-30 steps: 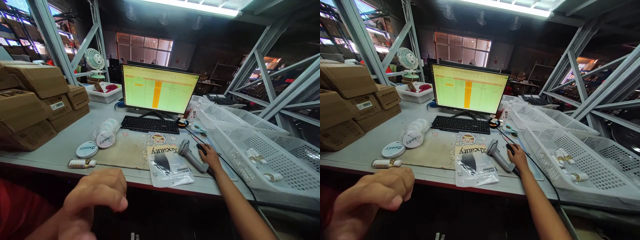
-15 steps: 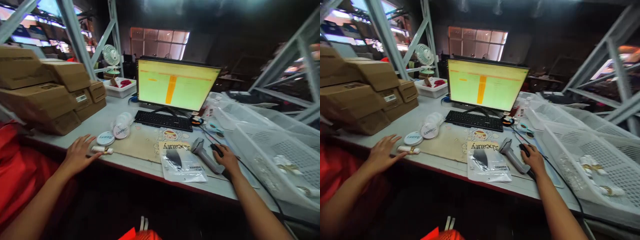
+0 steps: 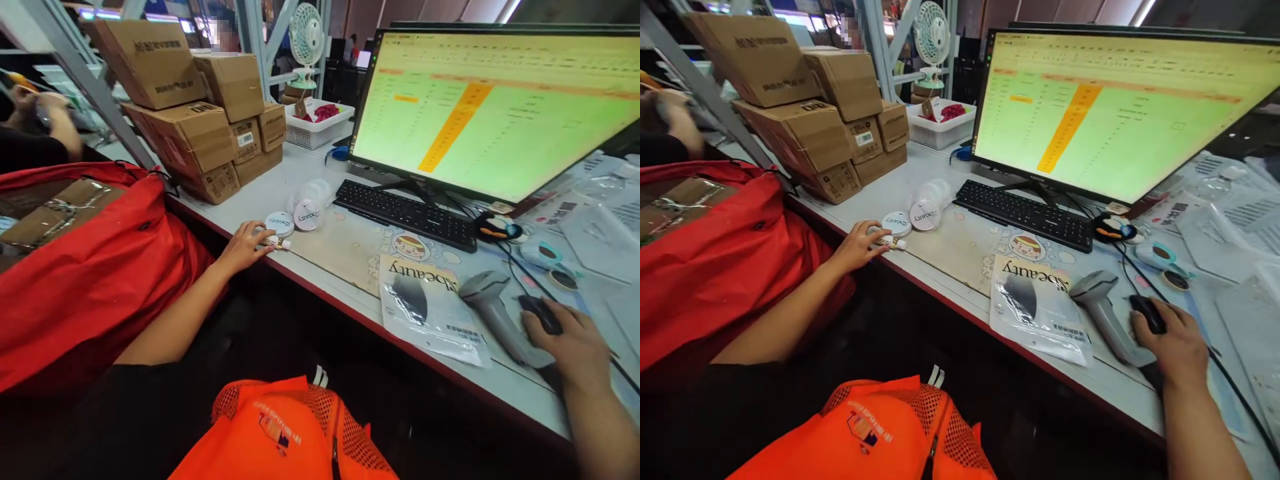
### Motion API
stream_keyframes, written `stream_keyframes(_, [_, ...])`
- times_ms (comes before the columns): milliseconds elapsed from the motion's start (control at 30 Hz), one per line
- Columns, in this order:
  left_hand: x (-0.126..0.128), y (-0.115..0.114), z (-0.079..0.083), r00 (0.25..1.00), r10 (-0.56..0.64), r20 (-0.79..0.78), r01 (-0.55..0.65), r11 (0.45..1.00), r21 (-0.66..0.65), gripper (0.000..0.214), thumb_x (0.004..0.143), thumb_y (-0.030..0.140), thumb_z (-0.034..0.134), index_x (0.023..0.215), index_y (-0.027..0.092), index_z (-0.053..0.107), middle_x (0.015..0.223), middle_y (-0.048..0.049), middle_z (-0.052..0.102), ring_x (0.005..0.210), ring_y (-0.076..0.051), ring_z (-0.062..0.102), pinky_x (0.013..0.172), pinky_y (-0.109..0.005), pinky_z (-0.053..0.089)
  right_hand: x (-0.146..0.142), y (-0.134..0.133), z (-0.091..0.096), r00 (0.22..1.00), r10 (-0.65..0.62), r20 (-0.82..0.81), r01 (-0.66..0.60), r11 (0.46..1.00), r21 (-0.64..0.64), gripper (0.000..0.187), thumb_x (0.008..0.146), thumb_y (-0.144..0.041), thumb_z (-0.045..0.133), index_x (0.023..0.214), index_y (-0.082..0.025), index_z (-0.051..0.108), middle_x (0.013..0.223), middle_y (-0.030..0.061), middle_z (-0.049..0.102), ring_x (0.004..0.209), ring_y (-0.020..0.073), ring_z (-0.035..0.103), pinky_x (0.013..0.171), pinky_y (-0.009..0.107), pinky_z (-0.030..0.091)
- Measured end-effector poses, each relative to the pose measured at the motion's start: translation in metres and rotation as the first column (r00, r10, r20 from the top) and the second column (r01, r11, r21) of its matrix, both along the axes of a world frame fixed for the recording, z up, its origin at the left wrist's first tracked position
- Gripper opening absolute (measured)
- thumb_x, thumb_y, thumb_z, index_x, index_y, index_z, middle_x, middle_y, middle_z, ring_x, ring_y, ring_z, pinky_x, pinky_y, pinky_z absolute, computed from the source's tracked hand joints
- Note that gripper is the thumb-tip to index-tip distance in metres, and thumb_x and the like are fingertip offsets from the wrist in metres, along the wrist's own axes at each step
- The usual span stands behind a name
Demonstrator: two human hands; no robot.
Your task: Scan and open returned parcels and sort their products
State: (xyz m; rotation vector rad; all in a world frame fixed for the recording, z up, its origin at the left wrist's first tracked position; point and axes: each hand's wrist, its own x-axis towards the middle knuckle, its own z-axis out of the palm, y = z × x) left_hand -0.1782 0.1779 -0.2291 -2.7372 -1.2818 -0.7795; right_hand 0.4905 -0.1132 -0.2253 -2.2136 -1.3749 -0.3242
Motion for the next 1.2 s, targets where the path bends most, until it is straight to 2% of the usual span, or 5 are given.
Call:
stream_keyframes(233, [0.001,0.005,0.000,0.989,-0.147,0.032,0.142,0.984,0.111,0.034,0.100,0.041,0.060,0.124,0.021,0.071,0.118,-0.0159,0.068,0.110,-0.035,0.060,0.099,-0.053,0.052,-0.044,0.005,0.064,0.976,-0.209,0.061,0.196,0.966,0.168,0.055,0.090,-0.046,0.057,0.128,-0.009,0.072,0.127,0.0299,0.070,0.130,0.0383,0.064,0.115,0.048,0.047])
stream_keyframes(367, [0.007,-0.005,0.002,0.957,-0.118,0.265,0.097,0.991,0.090,0.033,0.102,0.044,0.055,0.120,0.018,0.064,0.113,-0.0145,0.068,0.101,-0.029,0.065,0.093,-0.045,0.056,-0.113,-0.004,0.096,0.975,0.136,0.177,-0.169,0.968,0.186,0.044,0.099,-0.049,0.056,0.133,-0.026,0.071,0.131,0.0164,0.072,0.127,0.0293,0.067,0.114,0.044,0.050])
stream_keyframes(800, [-0.008,0.074,0.008,0.674,0.454,0.583,-0.370,0.890,-0.265,0.027,0.091,0.028,0.061,0.115,0.016,0.056,0.118,-0.0162,0.071,0.101,-0.025,0.070,0.092,-0.038,0.058,-0.315,0.058,-0.001,0.853,0.521,-0.012,-0.478,0.774,-0.415,0.078,0.092,-0.040,0.069,0.163,-0.017,0.045,0.171,0.0181,0.032,0.159,0.0419,0.029,0.127,0.062,0.030])
stream_keyframes(1067, [-0.008,0.086,-0.009,0.700,0.499,0.511,-0.361,0.865,-0.349,0.027,0.090,0.028,0.065,0.113,0.019,0.057,0.108,-0.0121,0.074,0.090,-0.024,0.073,0.093,-0.039,0.057,-0.339,0.076,0.013,0.776,0.598,-0.199,-0.615,0.788,-0.035,0.048,0.093,-0.018,0.047,0.135,-0.019,0.072,0.142,0.0120,0.069,0.134,0.0304,0.063,0.116,0.051,0.050])
stream_keyframes(1200, [-0.008,0.088,-0.010,0.715,0.497,0.491,-0.347,0.863,-0.368,0.041,0.087,0.032,0.070,0.124,0.020,0.057,0.113,-0.0118,0.074,0.092,-0.024,0.073,0.094,-0.038,0.057,-0.328,0.077,0.046,0.752,0.356,-0.555,-0.222,0.929,0.295,0.043,0.100,-0.052,0.056,0.108,-0.017,0.079,0.094,0.0120,0.080,0.095,0.0304,0.076,0.085,0.044,0.064])
